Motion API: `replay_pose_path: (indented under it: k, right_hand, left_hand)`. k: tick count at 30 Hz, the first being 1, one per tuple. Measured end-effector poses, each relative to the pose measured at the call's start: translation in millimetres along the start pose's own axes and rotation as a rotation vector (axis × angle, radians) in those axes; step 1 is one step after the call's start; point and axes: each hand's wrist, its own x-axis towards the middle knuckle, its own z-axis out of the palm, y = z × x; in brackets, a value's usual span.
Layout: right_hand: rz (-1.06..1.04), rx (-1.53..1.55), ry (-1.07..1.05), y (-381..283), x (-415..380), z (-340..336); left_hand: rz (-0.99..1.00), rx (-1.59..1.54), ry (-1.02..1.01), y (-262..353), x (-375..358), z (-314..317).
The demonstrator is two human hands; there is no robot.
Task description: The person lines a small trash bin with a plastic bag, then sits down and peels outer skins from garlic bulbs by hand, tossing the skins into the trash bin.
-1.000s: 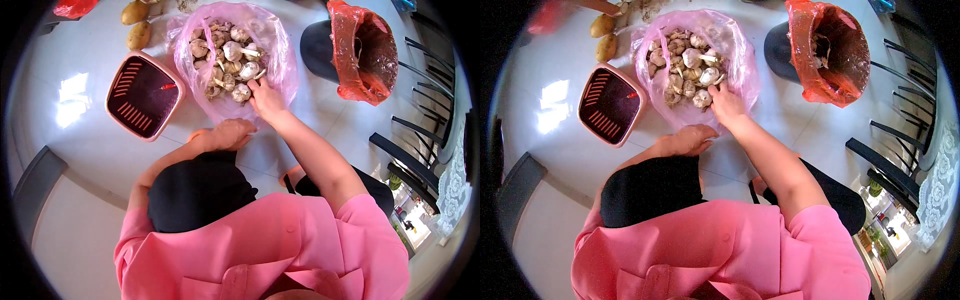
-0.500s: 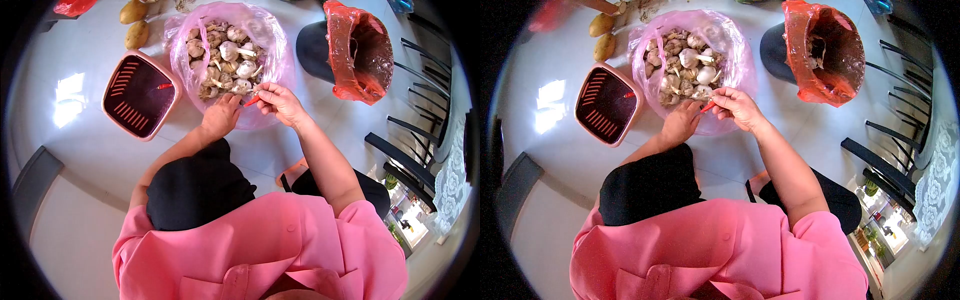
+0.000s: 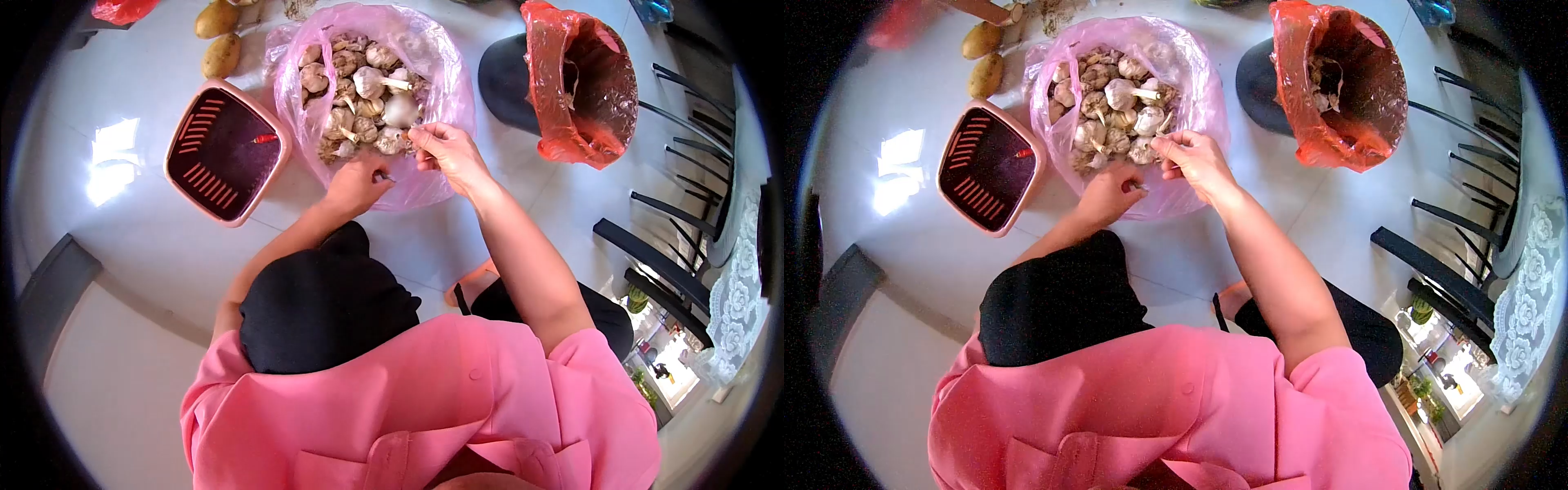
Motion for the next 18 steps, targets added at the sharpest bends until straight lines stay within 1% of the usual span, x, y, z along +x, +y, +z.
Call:
replay_pose_path:
  k: [2, 3, 5, 6, 7, 8, 10, 11, 12, 14, 15, 17, 18]
  right_hand:
    - [-0.001, 0.045, 0.035, 3, 3, 2]
    - [-0.003, 0.021, 0.015, 6, 3, 2]
    - [-0.004, -0.003, -0.004, 10, 1, 3]
    - [-0.043, -0.066, -0.075, 11, -4, 4]
    - [-0.084, -0.131, -0.148, 11, -7, 6]
    - [-0.085, -0.134, -0.149, 12, -10, 9]
    - [-0.171, -0.355, -0.200, 11, -15, 14]
    - [-0.238, -0.528, -0.158, 9, -16, 15]
    - [-0.239, -0.529, -0.157, 6, -16, 14]
    - [-0.541, -0.693, -0.099, 1, -18, 12]
    - [-0.542, -0.692, -0.098, -5, -20, 8]
    - [-0.592, -0.580, -0.020, -33, -29, -3]
    - [-0.643, -0.566, 0.090, -71, -54, 2]
  left_hand:
    - [-0.175, -0.408, -0.117, -3, -6, -2]
    - [-0.176, -0.406, -0.119, -1, -8, -5]
    - [-0.351, -0.998, -0.225, 4, -10, -14]
    - [-0.351, -0.998, -0.226, 6, -10, -16]
    - [-0.387, -1.188, -0.245, 9, -9, -19]
    - [-0.422, -1.378, -0.262, 10, -8, -19]
    - [-0.414, -1.390, -0.295, 10, -5, -20]
    - [-0.406, -1.399, -0.329, 10, -3, -20]
    - [-0.404, -1.399, -0.329, 14, -2, -24]
    - [-0.414, -1.461, -0.403, 22, -2, -37]
    - [-0.413, -1.460, -0.404, 29, -2, -45]
    - [-0.325, -1.443, -0.364, 42, -5, -56]
    - [-0.327, -1.443, -0.362, 38, -6, -55]
